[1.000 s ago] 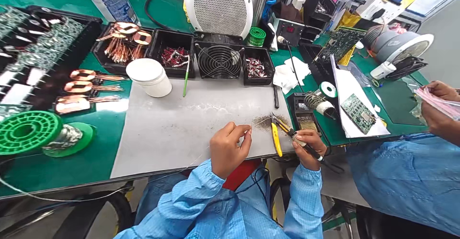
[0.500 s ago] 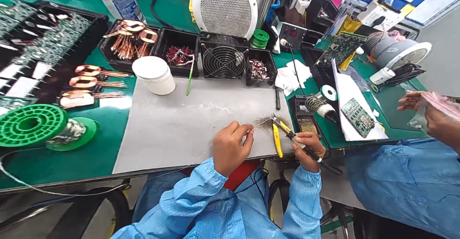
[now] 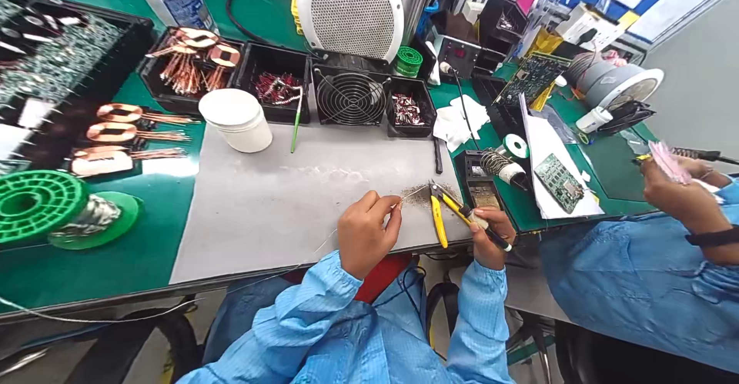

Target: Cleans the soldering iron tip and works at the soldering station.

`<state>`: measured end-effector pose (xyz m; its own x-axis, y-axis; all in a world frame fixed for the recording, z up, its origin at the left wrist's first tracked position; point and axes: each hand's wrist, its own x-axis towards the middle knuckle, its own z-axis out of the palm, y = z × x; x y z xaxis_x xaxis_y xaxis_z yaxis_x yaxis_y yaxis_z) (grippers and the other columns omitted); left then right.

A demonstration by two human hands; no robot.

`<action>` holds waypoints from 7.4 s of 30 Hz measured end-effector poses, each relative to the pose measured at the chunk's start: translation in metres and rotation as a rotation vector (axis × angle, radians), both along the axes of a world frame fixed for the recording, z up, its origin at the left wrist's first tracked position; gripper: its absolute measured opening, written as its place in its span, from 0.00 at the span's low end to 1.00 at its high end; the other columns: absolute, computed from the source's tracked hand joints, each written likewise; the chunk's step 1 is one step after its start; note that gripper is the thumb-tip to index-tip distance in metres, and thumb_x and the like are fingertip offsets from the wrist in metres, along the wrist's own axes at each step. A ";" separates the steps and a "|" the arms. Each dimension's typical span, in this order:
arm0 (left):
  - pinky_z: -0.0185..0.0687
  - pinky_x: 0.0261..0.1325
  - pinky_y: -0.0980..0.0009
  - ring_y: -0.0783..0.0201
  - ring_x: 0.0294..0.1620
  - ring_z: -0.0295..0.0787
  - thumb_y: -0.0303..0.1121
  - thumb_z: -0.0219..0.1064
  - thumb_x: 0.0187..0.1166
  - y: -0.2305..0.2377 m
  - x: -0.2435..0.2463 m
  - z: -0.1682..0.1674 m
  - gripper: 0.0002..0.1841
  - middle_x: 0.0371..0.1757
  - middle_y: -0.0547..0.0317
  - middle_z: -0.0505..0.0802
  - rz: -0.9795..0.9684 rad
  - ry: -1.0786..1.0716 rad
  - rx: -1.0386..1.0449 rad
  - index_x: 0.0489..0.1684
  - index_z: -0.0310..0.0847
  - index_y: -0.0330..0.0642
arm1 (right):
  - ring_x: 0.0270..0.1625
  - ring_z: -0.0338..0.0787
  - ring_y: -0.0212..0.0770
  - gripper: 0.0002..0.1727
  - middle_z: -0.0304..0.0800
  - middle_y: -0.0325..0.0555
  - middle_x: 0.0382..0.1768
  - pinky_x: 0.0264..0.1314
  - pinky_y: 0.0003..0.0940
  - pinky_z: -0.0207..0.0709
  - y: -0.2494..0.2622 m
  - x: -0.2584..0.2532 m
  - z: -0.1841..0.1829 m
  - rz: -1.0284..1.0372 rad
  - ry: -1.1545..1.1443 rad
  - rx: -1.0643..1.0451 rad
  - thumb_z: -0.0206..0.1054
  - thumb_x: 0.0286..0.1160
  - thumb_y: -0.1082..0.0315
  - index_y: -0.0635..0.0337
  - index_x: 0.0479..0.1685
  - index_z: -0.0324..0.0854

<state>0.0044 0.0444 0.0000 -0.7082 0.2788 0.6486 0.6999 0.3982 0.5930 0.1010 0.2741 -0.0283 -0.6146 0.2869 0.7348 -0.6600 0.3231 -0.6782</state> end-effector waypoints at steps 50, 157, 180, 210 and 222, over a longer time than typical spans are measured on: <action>0.75 0.23 0.69 0.62 0.20 0.81 0.33 0.66 0.75 -0.002 0.003 0.001 0.12 0.21 0.55 0.84 0.001 -0.086 -0.027 0.39 0.97 0.41 | 0.53 0.89 0.20 0.12 0.92 0.19 0.50 0.58 0.17 0.83 -0.034 0.009 0.014 -0.135 -0.146 0.011 0.74 0.74 0.62 0.40 0.54 0.91; 0.73 0.21 0.64 0.58 0.19 0.80 0.35 0.64 0.77 -0.003 0.003 0.003 0.14 0.25 0.53 0.86 -0.076 -0.109 -0.048 0.48 0.93 0.40 | 0.37 0.90 0.21 0.07 0.90 0.29 0.34 0.46 0.20 0.87 0.004 0.035 0.023 -0.738 -0.257 -0.008 0.58 0.78 0.74 0.64 0.42 0.82; 0.75 0.32 0.71 0.61 0.28 0.81 0.29 0.59 0.71 -0.003 0.002 0.003 0.09 0.25 0.53 0.83 -0.168 -0.122 0.059 0.31 0.84 0.35 | 0.59 0.87 0.24 0.11 0.91 0.24 0.53 0.64 0.23 0.81 -0.015 0.041 0.041 -0.221 -0.294 0.358 0.69 0.82 0.54 0.41 0.57 0.89; 0.75 0.30 0.61 0.56 0.29 0.87 0.31 0.59 0.74 -0.001 0.002 0.003 0.11 0.27 0.54 0.89 -0.054 -0.115 -0.054 0.34 0.88 0.39 | 0.65 0.80 0.25 0.10 0.84 0.29 0.56 0.67 0.18 0.73 -0.031 0.029 0.035 -0.055 -0.271 0.555 0.72 0.74 0.64 0.35 0.48 0.92; 0.79 0.32 0.60 0.55 0.30 0.89 0.30 0.61 0.73 0.000 0.002 0.002 0.09 0.28 0.53 0.90 -0.058 -0.123 -0.059 0.34 0.89 0.39 | 0.64 0.81 0.27 0.09 0.85 0.29 0.56 0.68 0.20 0.73 -0.029 0.027 0.034 -0.037 -0.266 0.574 0.72 0.74 0.63 0.35 0.48 0.91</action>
